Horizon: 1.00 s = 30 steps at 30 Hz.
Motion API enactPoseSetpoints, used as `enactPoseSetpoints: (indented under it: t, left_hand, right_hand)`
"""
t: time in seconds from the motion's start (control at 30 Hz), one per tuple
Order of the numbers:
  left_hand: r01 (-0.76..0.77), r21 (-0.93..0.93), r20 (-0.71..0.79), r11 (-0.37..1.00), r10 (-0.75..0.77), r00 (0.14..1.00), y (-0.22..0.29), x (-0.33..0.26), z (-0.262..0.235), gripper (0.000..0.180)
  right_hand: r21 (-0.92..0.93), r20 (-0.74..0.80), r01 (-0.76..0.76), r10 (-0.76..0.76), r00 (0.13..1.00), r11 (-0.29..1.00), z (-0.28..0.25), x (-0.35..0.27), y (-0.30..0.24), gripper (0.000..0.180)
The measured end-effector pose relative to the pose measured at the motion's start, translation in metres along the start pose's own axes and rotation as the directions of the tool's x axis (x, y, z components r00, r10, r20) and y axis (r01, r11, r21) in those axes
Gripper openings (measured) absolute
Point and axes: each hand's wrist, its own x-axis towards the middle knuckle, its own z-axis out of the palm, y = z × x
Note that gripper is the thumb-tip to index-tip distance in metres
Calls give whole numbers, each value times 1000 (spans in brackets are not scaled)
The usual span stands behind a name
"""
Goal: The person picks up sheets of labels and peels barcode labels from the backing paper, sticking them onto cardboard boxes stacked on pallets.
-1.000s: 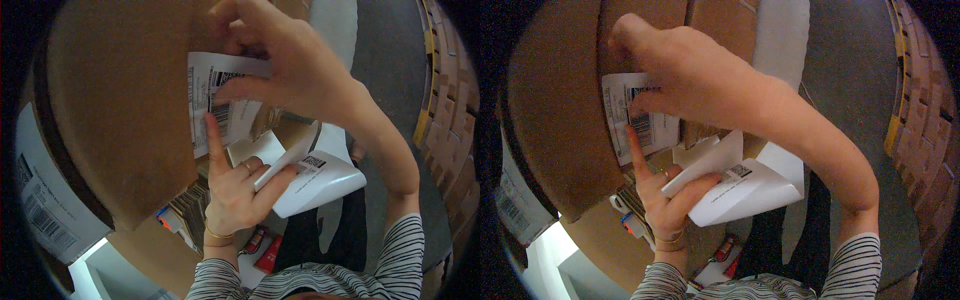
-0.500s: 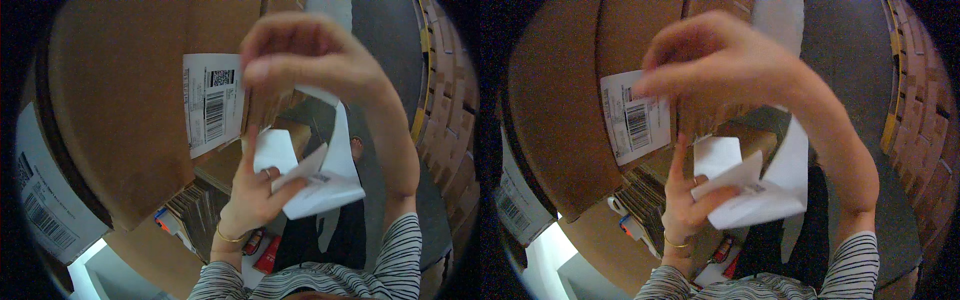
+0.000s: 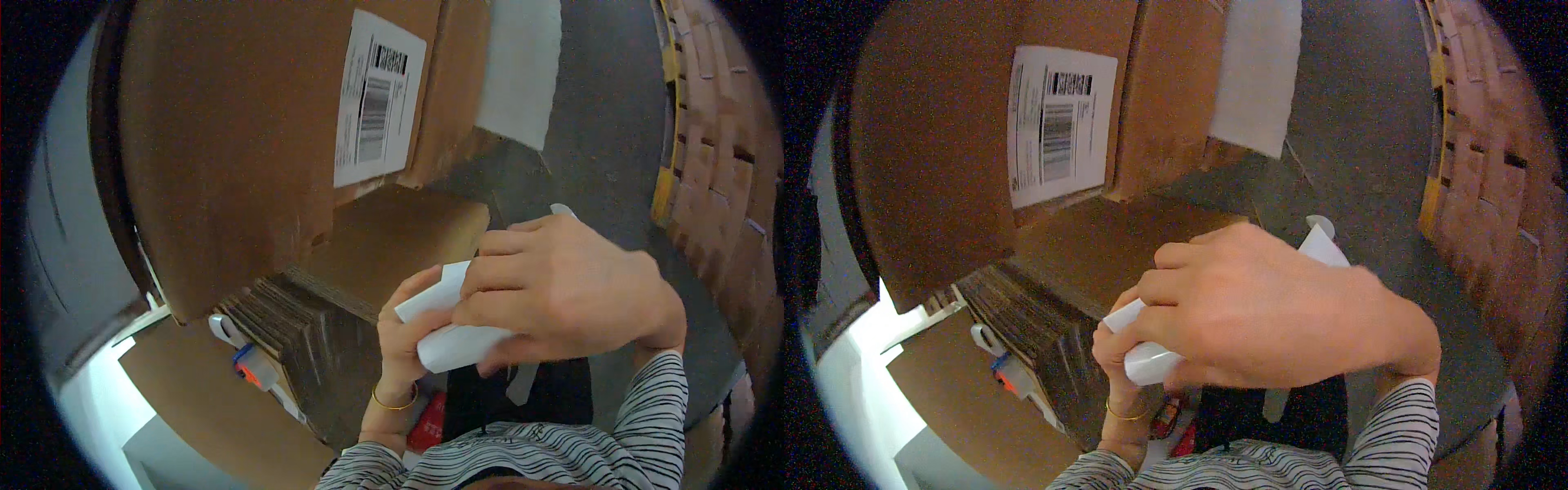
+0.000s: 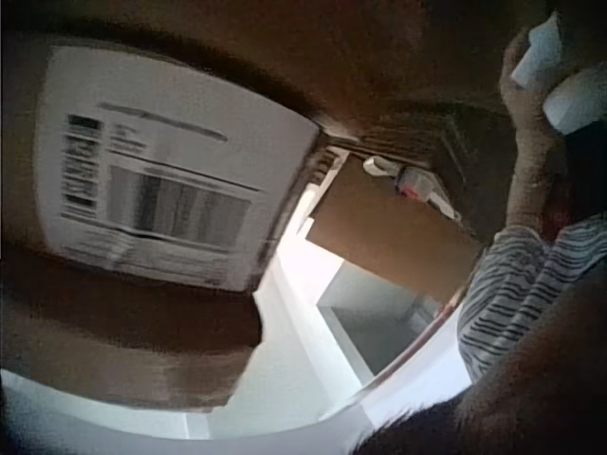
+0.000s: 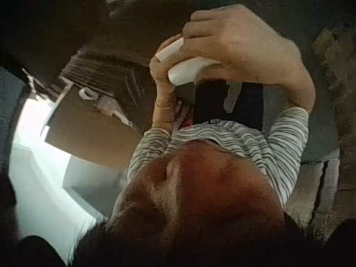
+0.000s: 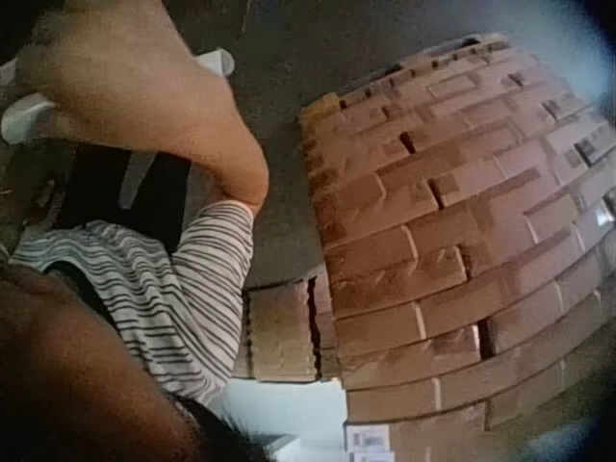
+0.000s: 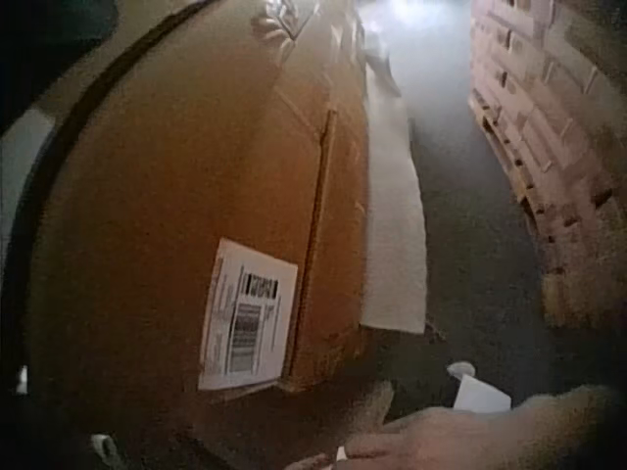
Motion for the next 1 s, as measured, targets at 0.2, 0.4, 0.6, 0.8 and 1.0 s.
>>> enactPoseSetpoints:
  t: [0.2,0.4,0.6,0.8,1.0]
  left_hand:
    - [-768,241,377,593,672,637,-59,5,-56,28]
    - [-830,59,469,554,719,514,-81,13,-63,40]
    - [-854,-50,252,518,834,491,-175,42,-45,35]
    - [-847,27,88,531,843,531,-244,106,-14,24]
    - [-929,33,38,368,928,369,-295,158,3,22]
  right_hand:
    - [-188,-29,-165,163,986,968,63,-18,-26,31]
    - [-279,-203,-182,127,971,943,97,-16,-44,25]
    - [69,-115,-97,105,988,993,103,-50,-6,36]
    - [-268,-156,-654,638,754,708,117,-88,55,56]
    - [184,-73,-674,694,717,716,118,-119,153,45]
